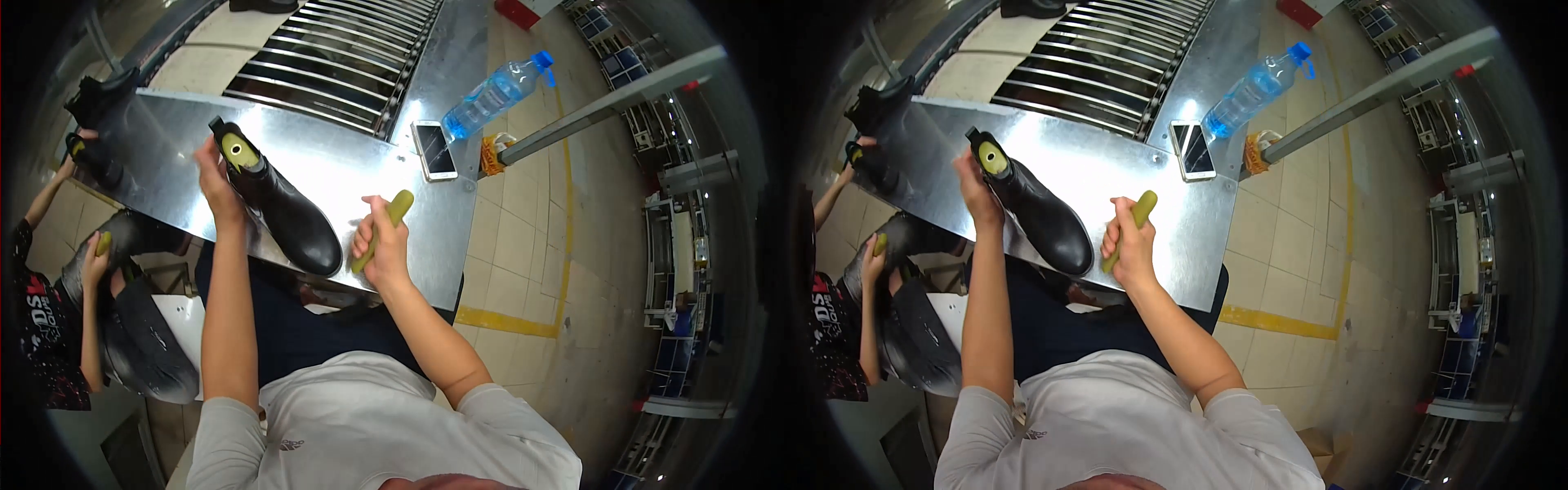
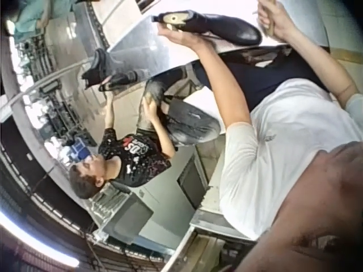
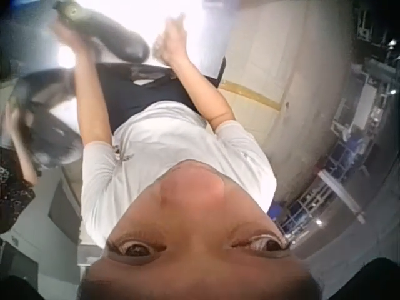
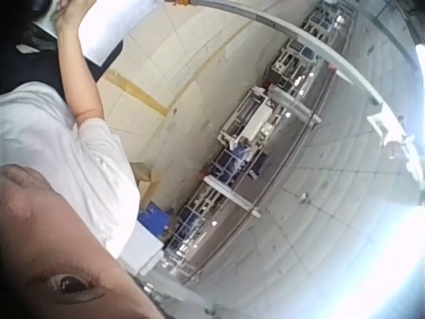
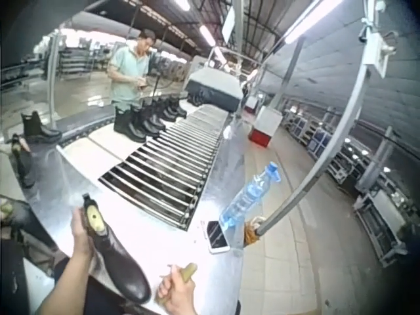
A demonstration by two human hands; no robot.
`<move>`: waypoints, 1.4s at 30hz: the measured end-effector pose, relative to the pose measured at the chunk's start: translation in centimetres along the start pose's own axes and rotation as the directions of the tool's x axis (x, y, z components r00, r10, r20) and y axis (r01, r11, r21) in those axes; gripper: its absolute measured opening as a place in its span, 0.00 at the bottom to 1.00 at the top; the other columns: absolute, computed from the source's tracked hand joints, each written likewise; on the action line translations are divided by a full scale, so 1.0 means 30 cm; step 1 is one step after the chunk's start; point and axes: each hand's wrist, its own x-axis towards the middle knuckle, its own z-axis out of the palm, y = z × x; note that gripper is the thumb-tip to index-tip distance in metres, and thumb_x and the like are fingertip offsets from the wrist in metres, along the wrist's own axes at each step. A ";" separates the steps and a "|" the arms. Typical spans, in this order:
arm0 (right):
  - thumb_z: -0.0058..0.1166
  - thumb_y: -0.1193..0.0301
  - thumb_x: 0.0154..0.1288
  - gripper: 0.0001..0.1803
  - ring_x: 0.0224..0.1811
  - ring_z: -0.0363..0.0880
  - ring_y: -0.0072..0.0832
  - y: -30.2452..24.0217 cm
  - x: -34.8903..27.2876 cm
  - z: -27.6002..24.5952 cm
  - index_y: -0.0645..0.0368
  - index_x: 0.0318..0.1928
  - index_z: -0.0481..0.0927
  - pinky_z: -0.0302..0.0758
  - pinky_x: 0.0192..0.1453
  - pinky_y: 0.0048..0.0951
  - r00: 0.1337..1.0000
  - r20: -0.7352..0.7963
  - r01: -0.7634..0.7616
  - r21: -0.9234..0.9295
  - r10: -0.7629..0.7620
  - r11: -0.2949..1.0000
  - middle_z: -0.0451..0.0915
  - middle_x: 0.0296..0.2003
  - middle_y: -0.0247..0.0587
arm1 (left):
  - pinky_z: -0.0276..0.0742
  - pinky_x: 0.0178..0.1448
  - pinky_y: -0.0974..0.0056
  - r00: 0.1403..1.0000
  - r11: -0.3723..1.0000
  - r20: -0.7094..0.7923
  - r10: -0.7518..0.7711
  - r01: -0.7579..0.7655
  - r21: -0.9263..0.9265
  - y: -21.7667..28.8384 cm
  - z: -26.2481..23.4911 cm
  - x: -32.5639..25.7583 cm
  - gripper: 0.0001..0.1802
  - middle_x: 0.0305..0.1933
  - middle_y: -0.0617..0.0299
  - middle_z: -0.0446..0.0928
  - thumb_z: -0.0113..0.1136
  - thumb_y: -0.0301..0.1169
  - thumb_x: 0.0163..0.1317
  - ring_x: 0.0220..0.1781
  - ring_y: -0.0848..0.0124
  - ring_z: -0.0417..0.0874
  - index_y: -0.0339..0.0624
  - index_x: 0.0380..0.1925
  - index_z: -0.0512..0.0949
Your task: Cleaning and polishing black leather boots in a factory setting.
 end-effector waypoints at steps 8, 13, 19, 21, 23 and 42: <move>0.56 0.62 0.69 0.23 0.18 0.68 0.19 -0.006 -0.070 -0.065 0.58 0.59 0.68 0.68 0.21 0.23 0.947 -0.235 0.222 -0.023 -0.221 0.975 0.70 0.22 0.31 | 0.71 0.54 0.67 0.976 0.924 0.141 0.163 -0.201 0.326 -0.036 -0.151 -0.008 0.36 0.44 0.59 0.78 0.26 0.55 0.76 0.45 0.70 0.78 0.34 0.50 0.75; 0.59 0.68 0.66 0.31 0.20 0.71 0.21 -0.104 0.019 -0.068 0.60 0.66 0.63 0.73 0.26 0.24 0.961 -0.118 0.249 -0.027 -0.251 0.968 0.71 0.23 0.32 | 0.75 0.54 0.64 0.926 0.849 0.053 0.374 -0.364 0.384 0.080 -0.279 -0.267 0.39 0.48 0.53 0.76 0.33 0.60 0.71 0.46 0.67 0.79 0.30 0.52 0.71; 0.60 0.64 0.65 0.15 0.17 0.71 0.26 -0.100 0.233 -0.033 0.63 0.42 0.76 0.75 0.22 0.32 0.923 -0.016 0.382 0.119 -0.383 0.916 0.69 0.17 0.33 | 0.69 0.61 0.60 0.892 0.890 0.293 0.345 -0.410 0.198 0.080 -0.384 -0.301 0.44 0.52 0.54 0.75 0.52 0.66 0.60 0.56 0.63 0.75 0.30 0.53 0.73; 0.61 0.63 0.64 0.14 0.14 0.70 0.28 -0.088 0.258 0.008 0.61 0.32 0.75 0.74 0.21 0.34 0.936 -0.027 0.350 0.152 -0.350 0.924 0.66 0.14 0.34 | 0.69 0.62 0.60 0.878 0.955 0.462 0.128 -0.235 0.183 0.087 -0.429 -0.283 0.45 0.53 0.54 0.75 0.65 0.61 0.52 0.57 0.63 0.75 0.31 0.56 0.71; 0.62 0.62 0.64 0.15 0.14 0.70 0.28 -0.082 0.261 0.041 0.60 0.30 0.73 0.74 0.21 0.33 0.950 -0.004 0.308 0.172 -0.312 0.936 0.66 0.13 0.33 | 0.68 0.64 0.59 0.843 0.981 0.538 -0.009 -0.096 0.167 0.110 -0.475 -0.243 0.46 0.56 0.54 0.75 0.69 0.58 0.49 0.59 0.63 0.75 0.32 0.58 0.71; 0.63 0.61 0.63 0.19 0.12 0.63 0.22 0.015 0.303 0.172 0.59 0.24 0.72 0.65 0.19 0.26 0.945 0.220 0.192 0.225 -0.242 0.955 0.65 0.13 0.32 | 0.62 0.68 0.63 0.928 0.855 0.154 -0.341 0.238 0.461 0.293 -0.219 -0.689 0.37 0.61 0.51 0.69 0.69 0.30 0.56 0.62 0.62 0.70 0.32 0.63 0.63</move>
